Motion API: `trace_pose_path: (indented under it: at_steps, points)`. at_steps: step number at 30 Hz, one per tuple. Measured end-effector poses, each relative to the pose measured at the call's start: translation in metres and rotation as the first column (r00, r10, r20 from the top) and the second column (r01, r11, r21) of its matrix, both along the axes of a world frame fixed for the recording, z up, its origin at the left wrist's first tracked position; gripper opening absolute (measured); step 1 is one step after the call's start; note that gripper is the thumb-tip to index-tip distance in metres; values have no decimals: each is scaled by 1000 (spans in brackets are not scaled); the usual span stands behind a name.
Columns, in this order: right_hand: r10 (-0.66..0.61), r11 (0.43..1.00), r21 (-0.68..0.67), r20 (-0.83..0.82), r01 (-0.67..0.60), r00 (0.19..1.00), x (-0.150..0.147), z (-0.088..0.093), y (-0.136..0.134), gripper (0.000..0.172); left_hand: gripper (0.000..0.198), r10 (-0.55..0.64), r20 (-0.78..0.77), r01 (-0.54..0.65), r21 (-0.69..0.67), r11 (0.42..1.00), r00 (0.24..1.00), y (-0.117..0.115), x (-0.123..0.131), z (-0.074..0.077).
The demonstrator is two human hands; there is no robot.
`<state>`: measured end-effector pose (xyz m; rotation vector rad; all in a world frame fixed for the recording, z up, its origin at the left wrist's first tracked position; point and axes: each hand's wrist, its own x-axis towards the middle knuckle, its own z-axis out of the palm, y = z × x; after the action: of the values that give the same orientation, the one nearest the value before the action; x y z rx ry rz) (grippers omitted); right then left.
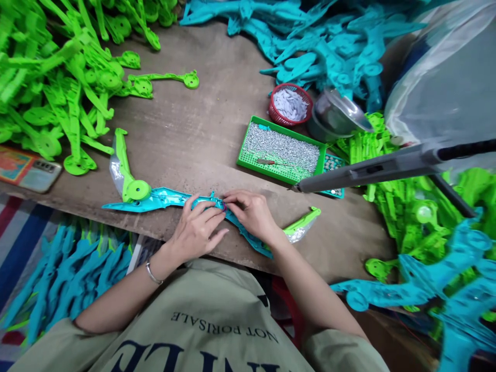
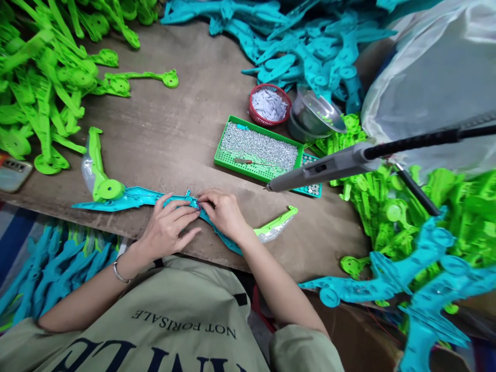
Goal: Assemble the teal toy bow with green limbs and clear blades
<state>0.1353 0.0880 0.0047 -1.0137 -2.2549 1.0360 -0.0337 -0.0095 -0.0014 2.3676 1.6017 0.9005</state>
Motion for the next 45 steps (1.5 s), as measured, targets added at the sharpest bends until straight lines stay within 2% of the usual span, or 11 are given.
trace_pose_path:
  at_steps: [8,17,24,29,32,36,40,43,45]
  points:
    - [-34,993,-117,-39,29,999,-1,-3,2,14,31,-40,22,41,-61,997,999,-2,-5,-8]
    - [-116,967,-239,-87,93,989,-1,-8,-2,12,28,13,78,-17,50,999,997,-3,-1,-21]
    - [-171,981,-82,35,173,985,-4,-3,-9,10,28,44,91,-50,62,997,995,-4,2,-26]
    - [-194,973,-128,-9,192,981,-2,-11,-10,10,28,42,90,-49,85,995,995,-4,2,-27]
    - [-180,978,-113,-27,176,983,1,-14,-7,9,26,51,75,-59,98,993,996,-3,4,-26]
    - [-148,989,-7,7,148,989,4,-18,-6,7,22,70,49,-75,110,991,996,-2,5,-24]
    - [-171,985,39,33,170,985,2,-21,-8,8,19,80,16,-81,105,991,997,-1,5,-22]
    - [-162,985,68,64,157,985,0,-17,-10,9,19,74,34,-77,115,990,997,-1,4,-21]
    - [-110,991,88,121,99,987,-1,-9,-7,10,19,63,46,-68,116,991,997,-1,4,-21]
